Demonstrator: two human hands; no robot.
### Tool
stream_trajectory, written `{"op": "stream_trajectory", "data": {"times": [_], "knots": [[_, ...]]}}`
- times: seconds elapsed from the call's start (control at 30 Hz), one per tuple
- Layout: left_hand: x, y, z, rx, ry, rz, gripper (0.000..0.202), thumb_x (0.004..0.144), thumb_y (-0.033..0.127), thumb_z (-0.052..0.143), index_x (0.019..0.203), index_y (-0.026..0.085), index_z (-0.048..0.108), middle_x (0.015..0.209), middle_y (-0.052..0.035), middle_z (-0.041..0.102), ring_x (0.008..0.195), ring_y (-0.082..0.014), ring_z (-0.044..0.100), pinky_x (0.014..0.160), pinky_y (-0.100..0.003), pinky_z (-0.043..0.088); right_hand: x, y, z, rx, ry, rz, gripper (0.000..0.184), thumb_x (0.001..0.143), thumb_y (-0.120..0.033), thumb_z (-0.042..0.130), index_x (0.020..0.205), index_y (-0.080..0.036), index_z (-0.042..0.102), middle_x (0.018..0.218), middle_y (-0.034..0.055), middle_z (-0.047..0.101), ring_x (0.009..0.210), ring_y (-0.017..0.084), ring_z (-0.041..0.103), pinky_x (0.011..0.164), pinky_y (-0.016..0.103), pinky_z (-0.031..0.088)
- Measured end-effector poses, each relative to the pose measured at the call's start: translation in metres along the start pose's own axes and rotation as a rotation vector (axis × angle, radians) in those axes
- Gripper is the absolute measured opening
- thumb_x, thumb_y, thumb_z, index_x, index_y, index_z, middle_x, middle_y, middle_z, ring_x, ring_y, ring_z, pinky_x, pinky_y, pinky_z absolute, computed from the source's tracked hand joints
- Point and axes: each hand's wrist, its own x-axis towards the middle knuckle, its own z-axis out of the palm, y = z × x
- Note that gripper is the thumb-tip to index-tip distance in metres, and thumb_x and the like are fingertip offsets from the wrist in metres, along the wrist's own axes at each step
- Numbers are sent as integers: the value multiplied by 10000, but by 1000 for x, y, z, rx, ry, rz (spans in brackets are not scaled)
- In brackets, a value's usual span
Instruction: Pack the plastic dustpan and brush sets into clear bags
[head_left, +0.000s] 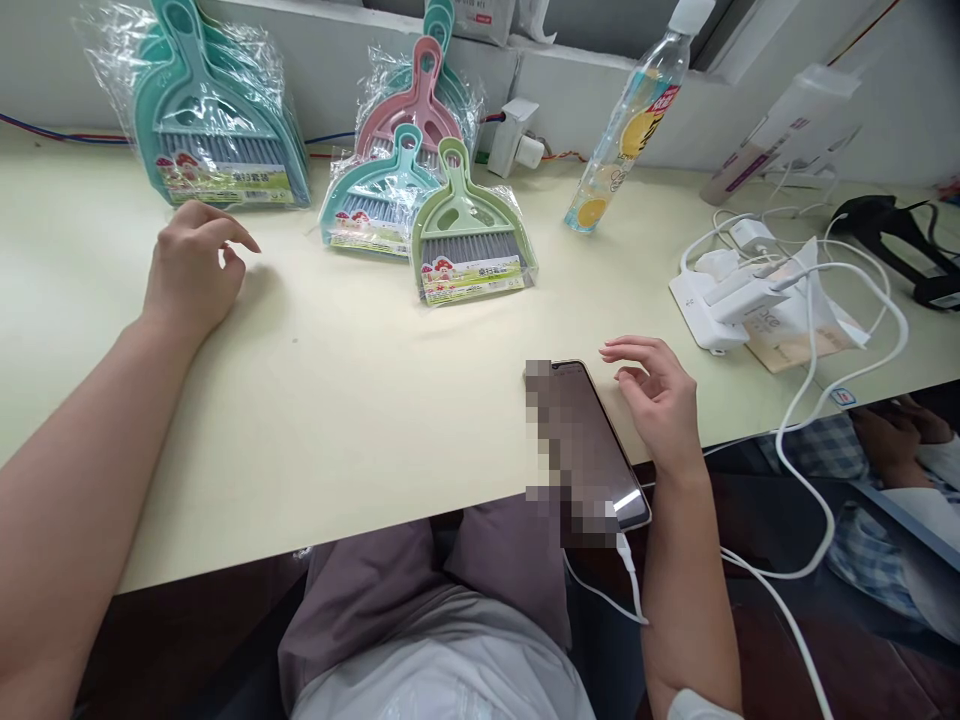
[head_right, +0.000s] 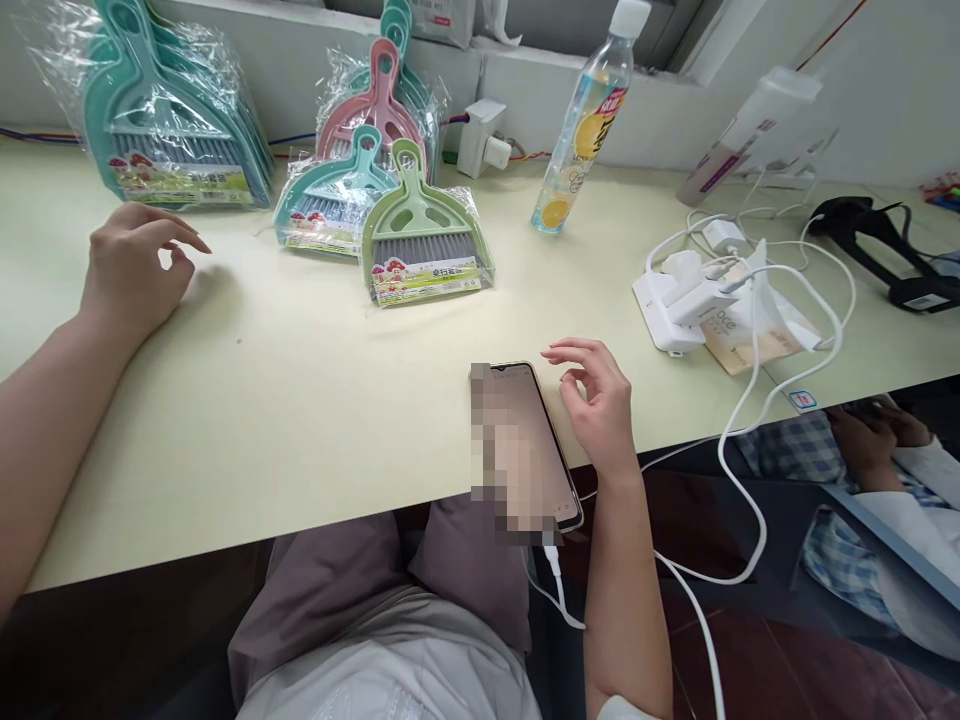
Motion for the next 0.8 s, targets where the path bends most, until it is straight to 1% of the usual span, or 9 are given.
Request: {"op": "stream_trajectory", "data": {"times": [0.07, 0.37, 0.47, 0.6, 0.7, 0.8], "knots": [[0, 0, 0, 2, 3, 1, 262, 843, 145, 459, 945, 179, 698, 1108, -65, 610, 1049, -183, 603, 996, -340, 494, 0, 0, 0, 12, 0, 9, 323, 811, -74, 502, 962, -271, 707, 1103, 46, 645, 1001, 211, 641, 785, 360, 537], [1, 0, 1, 16, 5, 1, 246, 832, 151, 459, 907, 172, 693, 1102, -62, 616, 1029, -188, 617, 983, -354, 508, 0, 4, -1, 40, -10, 24, 384, 801, -65, 451, 984, -278, 713, 1112, 36, 645, 969, 200, 636, 721, 341, 491], [0, 0, 1, 25, 1, -12, 252, 828, 147, 454, 902, 175, 694, 1107, -52, 614, 1014, -180, 620, 979, -353, 510, 0, 4, -2, 42, -16, 24, 395, 802, -61, 448, 987, -286, 714, 1116, 31, 644, 976, 199, 634, 736, 346, 488], [1, 0, 3, 10, -13, -16, 250, 807, 142, 467, 906, 163, 695, 1124, -51, 603, 935, -157, 625, 932, -335, 531, 0, 4, -3, 16, -43, 14, 417, 813, -47, 434, 985, -297, 719, 1128, 29, 645, 1050, 214, 620, 751, 354, 486], [0, -2, 4, -4, -11, 0, 248, 799, 136, 477, 914, 156, 696, 1117, -53, 598, 928, -154, 620, 912, -331, 540, 0, 2, -3, -50, -94, -13, 429, 828, -44, 418, 961, -303, 734, 1144, 33, 646, 1136, 234, 591, 780, 371, 487], [0, -3, 4, -22, -6, 14, 232, 800, 129, 490, 907, 150, 694, 1106, -58, 591, 921, -154, 621, 897, -339, 549, 0, 2, -4, -92, -142, -36, 437, 838, -50, 411, 955, -309, 742, 1159, 36, 641, 1155, 242, 586, 813, 389, 497]]}}
